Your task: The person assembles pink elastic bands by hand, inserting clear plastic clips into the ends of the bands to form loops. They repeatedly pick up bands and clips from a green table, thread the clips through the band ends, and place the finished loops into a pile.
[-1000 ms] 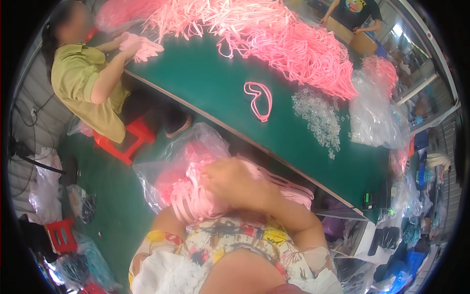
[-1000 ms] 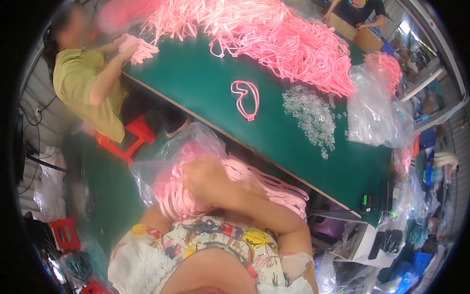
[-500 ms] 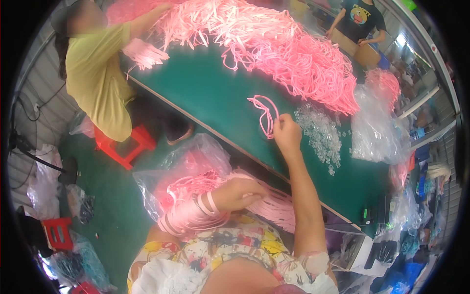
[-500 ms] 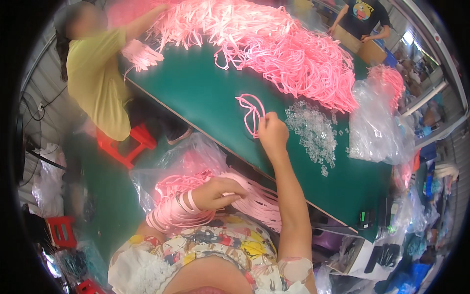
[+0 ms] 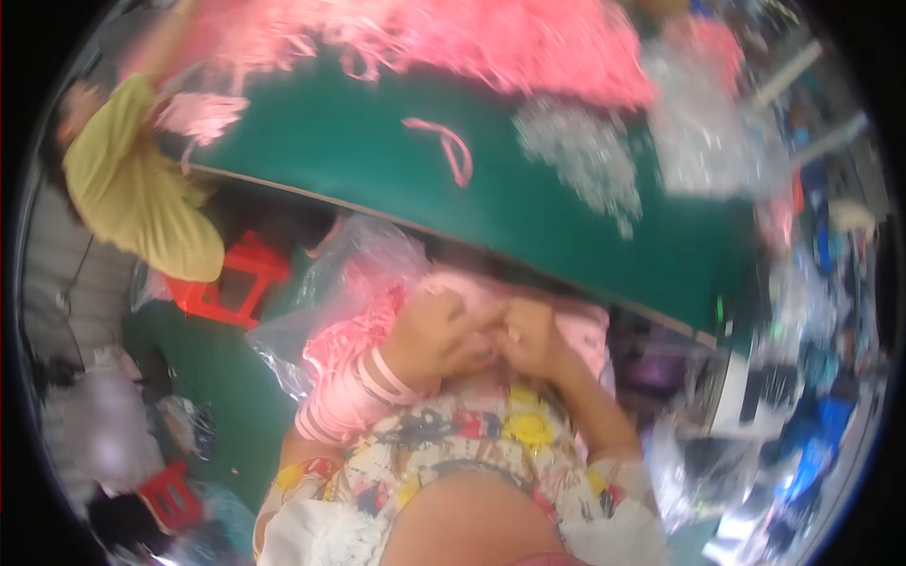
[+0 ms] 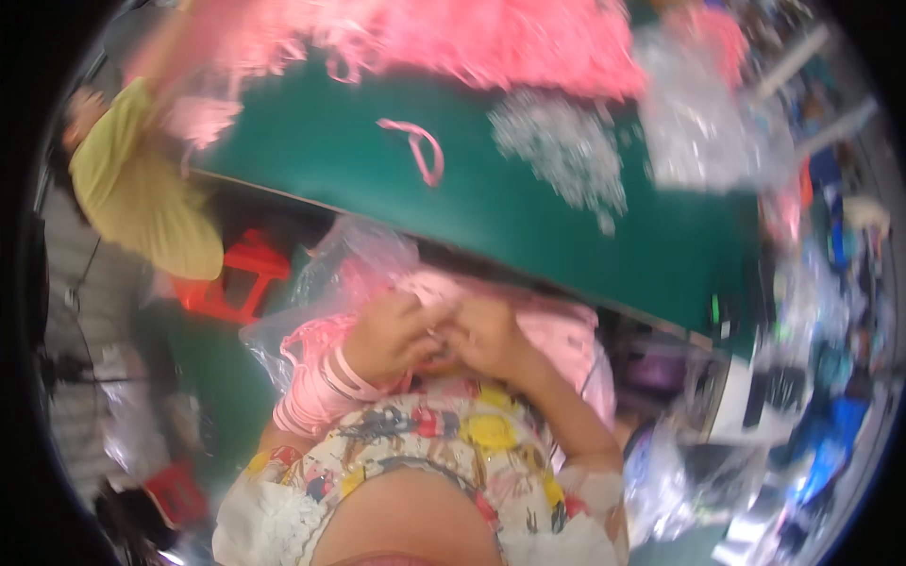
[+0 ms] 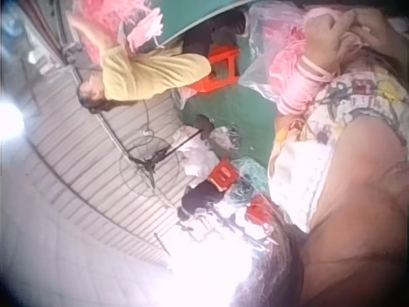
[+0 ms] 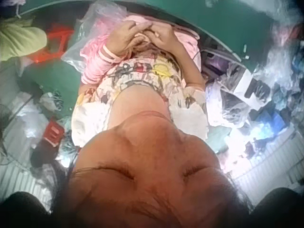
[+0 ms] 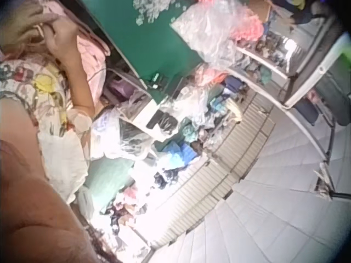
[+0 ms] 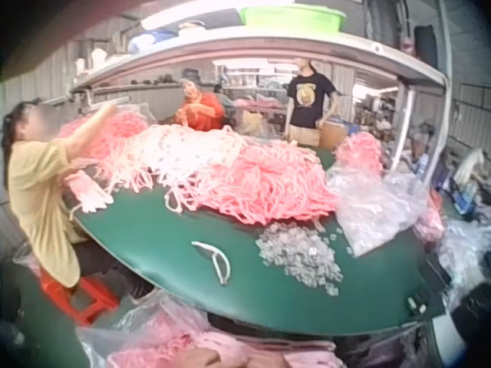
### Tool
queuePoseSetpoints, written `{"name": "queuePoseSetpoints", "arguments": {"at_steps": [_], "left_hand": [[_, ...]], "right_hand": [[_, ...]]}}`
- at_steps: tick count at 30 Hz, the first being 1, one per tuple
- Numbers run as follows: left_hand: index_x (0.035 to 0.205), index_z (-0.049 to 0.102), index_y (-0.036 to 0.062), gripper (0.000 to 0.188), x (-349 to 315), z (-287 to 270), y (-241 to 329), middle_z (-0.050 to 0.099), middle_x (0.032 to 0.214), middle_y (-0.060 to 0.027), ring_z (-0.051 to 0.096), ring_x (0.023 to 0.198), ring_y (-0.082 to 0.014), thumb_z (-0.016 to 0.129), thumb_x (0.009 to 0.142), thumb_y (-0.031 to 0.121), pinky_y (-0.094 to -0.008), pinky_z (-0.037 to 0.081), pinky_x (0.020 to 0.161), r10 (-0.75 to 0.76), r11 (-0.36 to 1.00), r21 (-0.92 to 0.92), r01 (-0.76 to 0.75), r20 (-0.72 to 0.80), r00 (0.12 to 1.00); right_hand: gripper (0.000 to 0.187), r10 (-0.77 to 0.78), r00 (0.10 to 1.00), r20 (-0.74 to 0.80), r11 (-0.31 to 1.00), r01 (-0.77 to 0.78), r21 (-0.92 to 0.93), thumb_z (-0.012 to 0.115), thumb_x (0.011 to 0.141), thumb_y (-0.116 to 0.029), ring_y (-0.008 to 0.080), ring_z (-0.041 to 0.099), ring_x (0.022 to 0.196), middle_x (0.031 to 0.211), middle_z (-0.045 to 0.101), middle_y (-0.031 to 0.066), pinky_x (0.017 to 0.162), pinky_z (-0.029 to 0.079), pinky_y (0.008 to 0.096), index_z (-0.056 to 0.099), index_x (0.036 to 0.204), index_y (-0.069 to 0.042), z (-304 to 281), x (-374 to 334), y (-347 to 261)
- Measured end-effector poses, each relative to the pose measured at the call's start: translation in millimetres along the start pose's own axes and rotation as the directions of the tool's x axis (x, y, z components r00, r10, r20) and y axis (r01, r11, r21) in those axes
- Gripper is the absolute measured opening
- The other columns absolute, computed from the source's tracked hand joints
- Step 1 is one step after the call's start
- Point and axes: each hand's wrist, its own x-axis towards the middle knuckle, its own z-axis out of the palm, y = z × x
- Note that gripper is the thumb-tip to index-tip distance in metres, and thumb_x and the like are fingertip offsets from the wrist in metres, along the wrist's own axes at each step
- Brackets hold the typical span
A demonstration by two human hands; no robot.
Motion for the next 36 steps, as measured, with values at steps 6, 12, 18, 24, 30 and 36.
{"name": "queuePoseSetpoints", "arguments": {"at_steps": [6,12,18,24,30,36], "left_hand": [[0.102,0.064,0.0058,0.029,-21.5,-1.0,-1.3,0.053,0.078,-0.0103,0.051,0.072,-0.0271,0.063,0.073,0.001,-0.0359,0.038,0.063,-0.08,0.969,-0.233,0.084,0.025,0.996],[0.095,0.062,0.0011,0.02,-14.0,-2.9,2.8,0.057,0.077,-0.0097,0.052,0.069,-0.0279,0.056,0.076,-0.002,-0.037,0.038,0.066,-0.013,0.963,-0.266,0.052,0.144,0.989],[0.095,0.064,0.0024,0.018,-8.2,24.9,9.8,0.059,0.073,-0.0082,0.053,0.066,-0.0267,0.058,0.079,0.002,-0.0365,0.04,0.064,-0.035,0.87,-0.466,0.162,0.27,0.962],[0.095,0.065,0.004,0.017,-8.2,39.9,2.2,0.06,0.074,-0.0093,0.054,0.065,-0.0264,0.059,0.079,0.006,-0.0342,0.041,0.06,-0.003,0.86,-0.483,0.166,0.32,0.947],[0.095,0.067,0.0044,0.016,-0.1,40.5,5.9,0.059,0.073,-0.0094,0.054,0.064,-0.0259,0.059,0.08,0.007,-0.0345,0.042,0.059,-0.014,0.841,-0.499,0.209,0.367,0.93],[0.096,0.067,0.0051,0.017,2.1,44.5,7.9,0.057,0.068,-0.0095,0.054,0.062,-0.0255,0.059,0.081,0.007,-0.0341,0.042,0.057,-0.013,0.838,-0.508,0.199,0.346,0.938]], "right_hand": [[0.014,0.548,0.756,-0.356,0.737,-0.639,-0.221,0.064,0.08,-0.01,0.0233,0.062,0.074,0.085,0.065,0.0129,0.067,0.05,0.0305,0.065,0.092,-0.001,-39.2,-112.9,65.0],[0.019,0.408,0.794,-0.451,0.723,-0.582,-0.372,0.066,0.074,-0.012,0.0326,0.056,0.091,0.095,0.061,0.0131,0.076,0.045,0.0436,0.063,0.091,-0.005,-37.4,-166.7,98.3],[0.021,0.436,0.758,-0.485,0.573,-0.649,-0.5,0.062,0.076,-0.017,0.0341,0.056,0.093,0.097,0.061,0.0133,0.076,0.044,0.0479,0.064,0.095,-0.009,-46.9,-158.4,141.5],[0.026,0.511,0.748,-0.423,0.519,-0.661,-0.542,0.067,0.075,-0.02,0.0311,0.055,0.096,0.098,0.06,0.0112,0.08,0.043,0.0426,0.064,0.098,-0.01,-45.9,-167.8,114.7],[0.026,0.48,0.797,-0.367,0.648,-0.604,-0.464,0.066,0.077,-0.013,0.0329,0.056,0.097,0.102,0.061,0.0136,0.082,0.044,0.0423,0.064,0.102,-0.008,-45.7,-177.3,90.5],[0.028,0.482,0.75,-0.453,0.612,-0.658,-0.438,0.068,0.074,-0.013,0.0307,0.055,0.095,0.098,0.06,0.0103,0.081,0.044,0.0419,0.062,0.101,-0.009,-47.9,-178.2,93.7]]}}
